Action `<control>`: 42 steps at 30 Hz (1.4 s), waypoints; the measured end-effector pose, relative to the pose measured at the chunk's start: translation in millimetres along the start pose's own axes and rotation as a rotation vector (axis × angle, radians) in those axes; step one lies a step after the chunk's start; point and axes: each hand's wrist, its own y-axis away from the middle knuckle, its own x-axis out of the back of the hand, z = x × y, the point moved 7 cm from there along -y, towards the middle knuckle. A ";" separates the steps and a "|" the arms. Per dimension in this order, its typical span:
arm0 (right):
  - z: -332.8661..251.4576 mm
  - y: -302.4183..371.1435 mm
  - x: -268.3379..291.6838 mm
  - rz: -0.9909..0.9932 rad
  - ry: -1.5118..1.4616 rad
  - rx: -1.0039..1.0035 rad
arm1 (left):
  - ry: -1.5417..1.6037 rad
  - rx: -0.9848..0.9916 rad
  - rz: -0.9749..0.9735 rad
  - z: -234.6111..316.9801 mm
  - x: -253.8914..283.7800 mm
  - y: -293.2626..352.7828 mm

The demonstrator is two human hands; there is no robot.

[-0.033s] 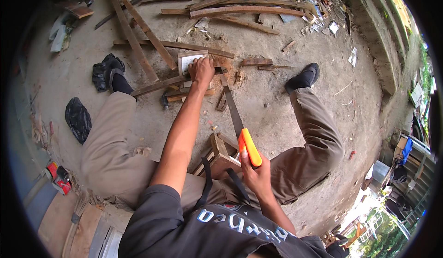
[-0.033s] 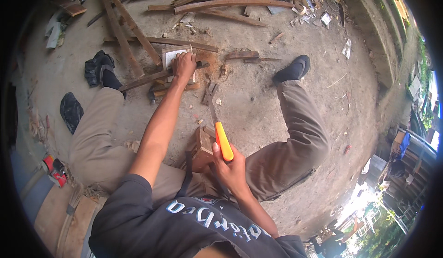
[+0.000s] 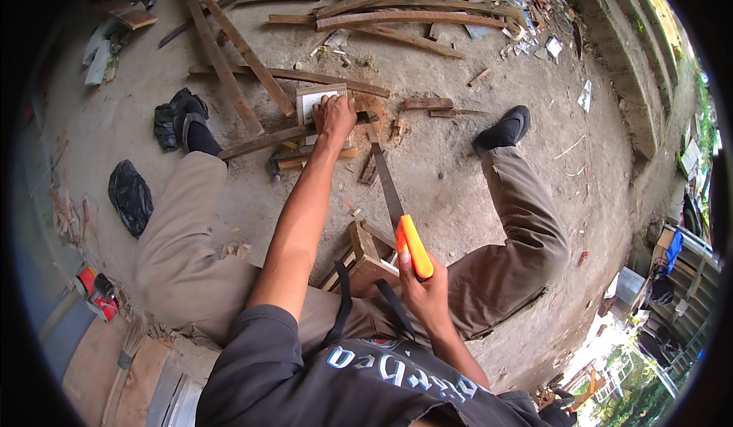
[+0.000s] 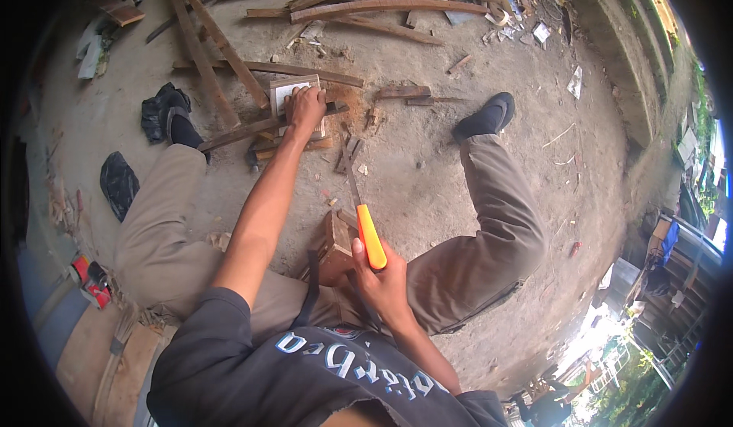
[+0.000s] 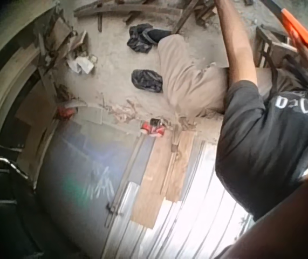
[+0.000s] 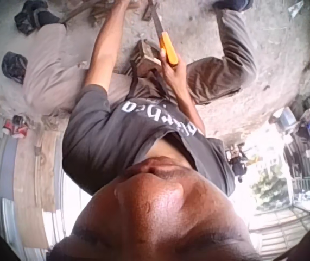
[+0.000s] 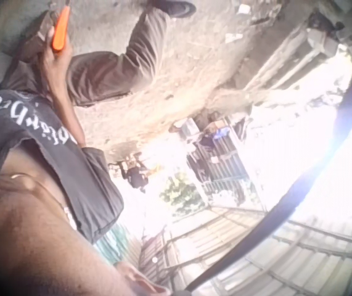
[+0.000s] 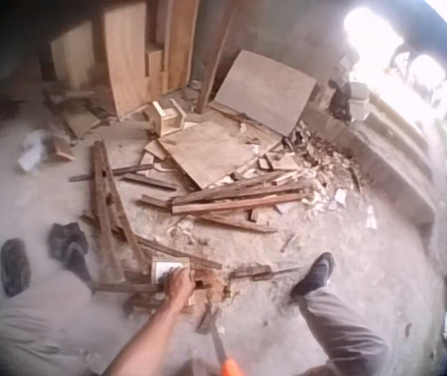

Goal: The person sits on the ground and uses a hand saw to cut a small piece of wood. They then use a hammer to split a longer piece of wood into smaller sections. The person handles various pieces of wood and tools throughout the process.

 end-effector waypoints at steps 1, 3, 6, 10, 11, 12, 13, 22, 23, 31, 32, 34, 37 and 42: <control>-5.3 0.8 -1.4 0.005 0.052 0.041 | 0.035 0.020 -0.008 -1.1 5.8 -2.7; -3.8 1.2 -2.3 0.003 0.125 0.074 | 0.318 0.345 -0.009 -17.7 7.6 -7.5; -5.0 3.1 -1.7 0.016 0.151 0.049 | 0.312 0.455 0.002 -21.0 6.7 -5.7; -24.6 -2.2 3.6 0.019 0.169 0.042 | 0.052 0.243 0.184 -5.7 4.4 -0.6; -26.9 -7.5 3.2 -0.021 0.153 0.043 | -0.059 0.194 0.225 -4.6 1.2 -5.7; -31.4 -9.6 3.8 -0.049 0.165 0.022 | -0.171 0.141 0.273 -4.3 -2.8 -11.7; -37.3 -10.5 4.3 -0.077 0.177 0.001 | -0.152 0.168 0.243 -11.8 -16.6 -12.2; -31.6 0.4 12.1 0.000 0.280 0.037 | -0.045 0.207 0.124 -9.9 -16.9 -15.2; -29.9 -2.0 9.3 0.022 0.250 0.051 | -0.049 0.218 0.136 -9.7 -16.8 -17.8; -4.3 4.3 7.9 0.049 0.230 0.111 | -0.071 0.238 0.127 -12.7 -21.5 -19.1; -5.8 0.1 9.6 0.025 0.232 0.144 | -0.069 0.235 0.128 -15.4 -21.2 -21.5; -4.4 -4.2 8.9 0.011 0.217 0.104 | -0.064 0.218 0.125 -13.4 -14.2 -25.8; -8.4 -5.1 4.4 0.047 0.156 0.135 | 0.145 0.073 0.229 -5.9 -2.2 -23.1; -0.2 -2.1 6.2 0.018 0.180 0.077 | 0.098 -0.050 0.013 3.0 13.5 2.3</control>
